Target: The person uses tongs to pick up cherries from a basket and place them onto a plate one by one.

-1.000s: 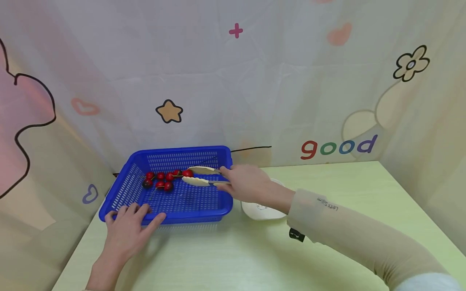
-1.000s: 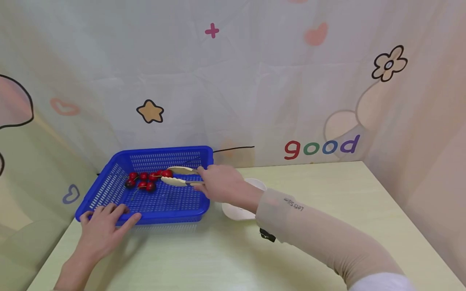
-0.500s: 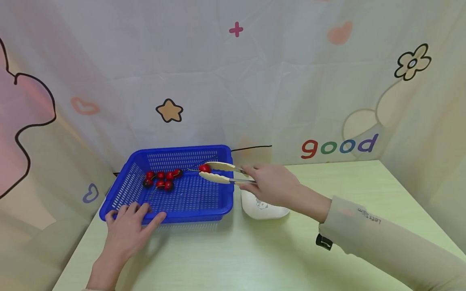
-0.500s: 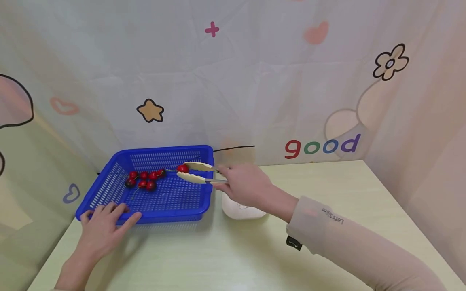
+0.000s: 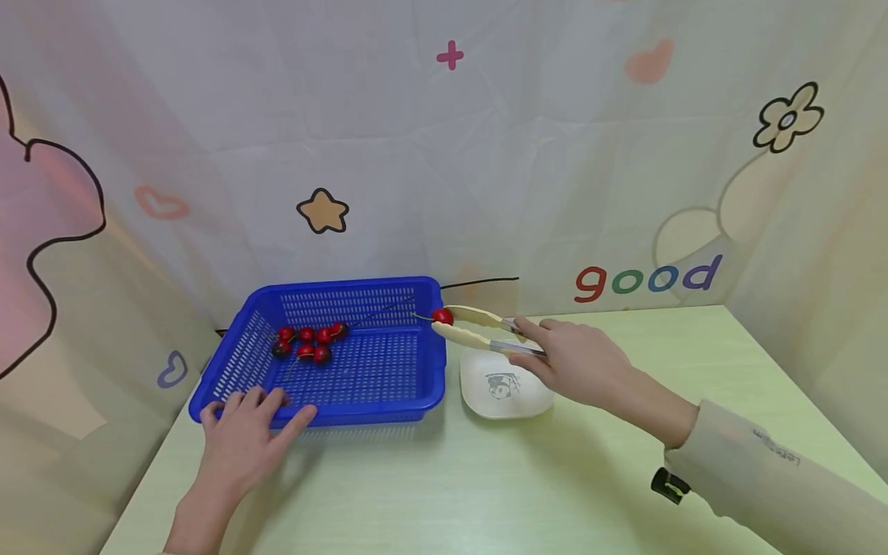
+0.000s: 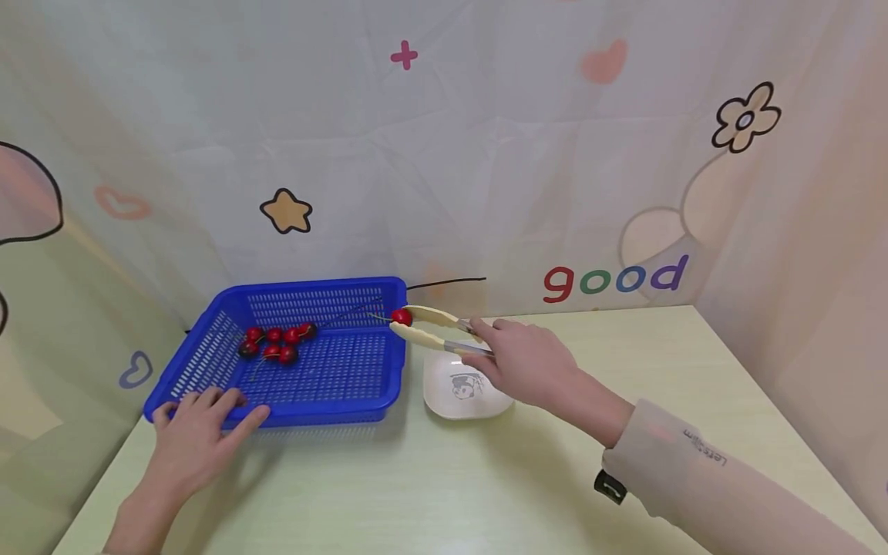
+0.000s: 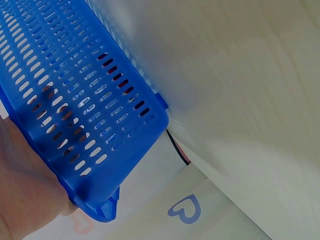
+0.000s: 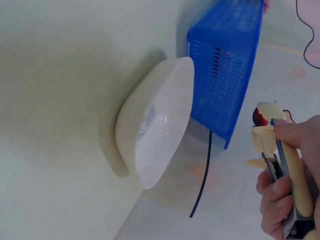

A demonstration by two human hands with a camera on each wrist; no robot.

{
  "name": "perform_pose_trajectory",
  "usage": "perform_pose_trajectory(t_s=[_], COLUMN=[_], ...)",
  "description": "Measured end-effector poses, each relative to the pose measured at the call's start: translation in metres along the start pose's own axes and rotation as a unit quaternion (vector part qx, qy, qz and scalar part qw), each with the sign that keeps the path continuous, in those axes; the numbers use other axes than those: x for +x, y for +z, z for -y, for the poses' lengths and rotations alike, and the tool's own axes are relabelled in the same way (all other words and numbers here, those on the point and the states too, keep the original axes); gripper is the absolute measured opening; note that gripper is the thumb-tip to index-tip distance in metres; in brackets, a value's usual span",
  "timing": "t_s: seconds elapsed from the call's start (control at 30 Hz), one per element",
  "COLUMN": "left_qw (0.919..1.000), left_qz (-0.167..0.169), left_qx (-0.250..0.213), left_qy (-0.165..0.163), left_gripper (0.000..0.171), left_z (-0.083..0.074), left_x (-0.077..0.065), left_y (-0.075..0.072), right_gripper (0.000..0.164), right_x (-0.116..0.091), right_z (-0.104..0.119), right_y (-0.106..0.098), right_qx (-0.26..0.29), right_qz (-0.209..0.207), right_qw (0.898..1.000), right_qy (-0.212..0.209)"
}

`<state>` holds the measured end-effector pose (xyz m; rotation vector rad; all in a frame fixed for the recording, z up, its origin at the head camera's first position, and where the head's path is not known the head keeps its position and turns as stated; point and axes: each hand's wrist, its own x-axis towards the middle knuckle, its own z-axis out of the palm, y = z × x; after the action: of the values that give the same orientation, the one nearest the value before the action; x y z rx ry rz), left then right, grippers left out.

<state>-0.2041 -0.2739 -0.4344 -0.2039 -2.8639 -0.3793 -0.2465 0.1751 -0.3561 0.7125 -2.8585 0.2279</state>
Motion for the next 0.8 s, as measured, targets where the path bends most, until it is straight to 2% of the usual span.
perform_pose_trajectory(t_s=[0.23, 0.4, 0.8], left_qw=[1.0000, 1.0000, 1.0000], left_qz=[0.000, -0.005, -0.005], left_qx=[-0.001, -0.002, -0.002], left_qy=[-0.001, 0.003, 0.002], left_gripper=[0.064, 0.062, 0.062], left_z=[0.001, 0.000, 0.002], left_x=[0.000, 0.000, 0.000], left_y=[0.000, 0.001, 0.002], right_gripper=[0.057, 0.056, 0.050], right_x=[-0.018, -0.030, -0.041], right_z=[-0.011, -0.021, -0.040], right_y=[0.007, 0.014, 0.036], right_qx=[-0.001, 0.004, -0.022], right_qz=[-0.013, -0.017, 0.032], right_qw=[1.000, 1.000, 0.999], right_qy=[0.001, 0.016, 0.025])
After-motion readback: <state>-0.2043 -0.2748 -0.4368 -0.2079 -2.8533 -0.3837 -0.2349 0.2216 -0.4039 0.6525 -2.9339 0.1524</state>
